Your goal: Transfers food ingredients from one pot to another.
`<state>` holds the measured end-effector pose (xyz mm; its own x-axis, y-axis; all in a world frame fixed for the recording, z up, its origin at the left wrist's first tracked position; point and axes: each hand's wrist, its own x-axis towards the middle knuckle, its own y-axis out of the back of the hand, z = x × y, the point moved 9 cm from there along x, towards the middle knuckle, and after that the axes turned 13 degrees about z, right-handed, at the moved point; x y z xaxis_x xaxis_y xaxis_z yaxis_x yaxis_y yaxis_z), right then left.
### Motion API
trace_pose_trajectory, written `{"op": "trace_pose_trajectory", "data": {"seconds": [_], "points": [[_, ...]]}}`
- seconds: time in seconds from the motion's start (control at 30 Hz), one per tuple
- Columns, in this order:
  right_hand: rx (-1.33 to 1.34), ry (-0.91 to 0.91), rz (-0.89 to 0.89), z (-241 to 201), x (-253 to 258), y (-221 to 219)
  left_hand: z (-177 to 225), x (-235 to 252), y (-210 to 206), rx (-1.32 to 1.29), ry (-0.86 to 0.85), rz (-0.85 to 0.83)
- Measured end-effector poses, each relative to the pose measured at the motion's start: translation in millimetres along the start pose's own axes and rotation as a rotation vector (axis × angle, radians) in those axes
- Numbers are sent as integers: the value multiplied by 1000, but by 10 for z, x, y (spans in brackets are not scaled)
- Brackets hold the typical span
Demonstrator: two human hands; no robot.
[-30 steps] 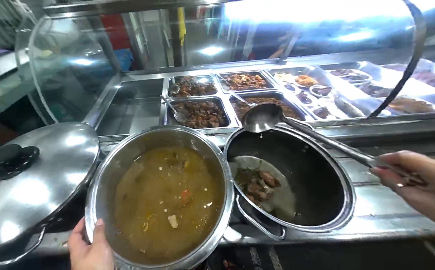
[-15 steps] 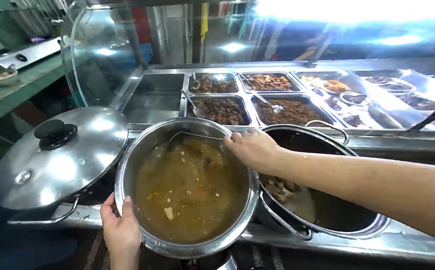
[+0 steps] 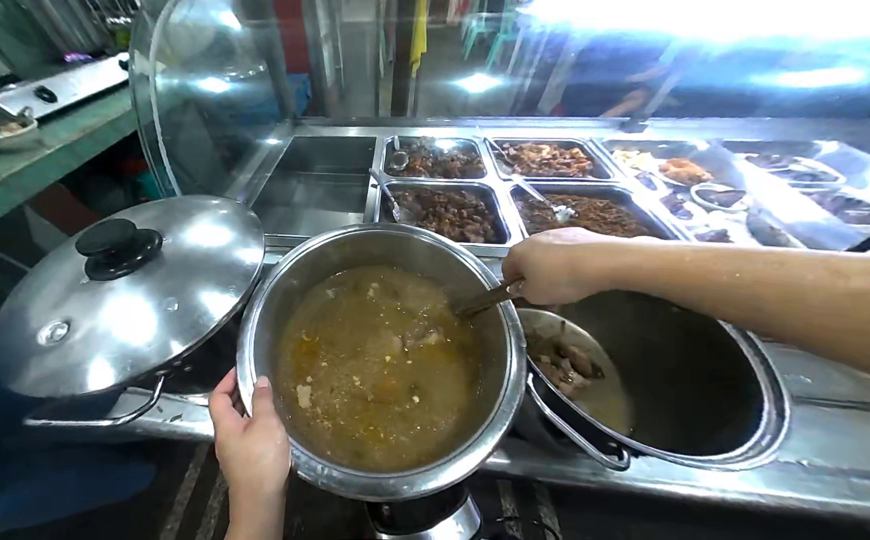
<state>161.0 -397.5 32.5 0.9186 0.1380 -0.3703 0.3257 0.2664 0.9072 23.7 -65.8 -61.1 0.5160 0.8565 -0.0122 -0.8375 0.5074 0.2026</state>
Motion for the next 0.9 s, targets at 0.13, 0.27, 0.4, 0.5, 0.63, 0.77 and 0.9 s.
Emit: {"op": "trace_pose_trajectory", "data": {"seconds": [0.13, 0.27, 0.4, 0.5, 0.63, 0.77, 0.9], "points": [[165, 42, -44, 101, -67, -56, 3, 0, 0, -2, 5, 2], [392, 17, -70, 228, -190, -180, -3, 0, -4, 14, 16, 0], [572, -17, -20, 385, -361, -172, -6, 0, -3, 25, 30, 7], [624, -2, 37, 509, -477, -57, 1, -6, -12, 25, 21, -5], [606, -57, 121, 769, -777, 239, 22, -13, -1, 44, -7, -27], [611, -83, 202, 1334, -1171, 433, 14, 4, 0, 46, -58, -53], [670, 195, -47, 1891, -1459, 369, 39, -6, -11, 57, -74, -62]]}}
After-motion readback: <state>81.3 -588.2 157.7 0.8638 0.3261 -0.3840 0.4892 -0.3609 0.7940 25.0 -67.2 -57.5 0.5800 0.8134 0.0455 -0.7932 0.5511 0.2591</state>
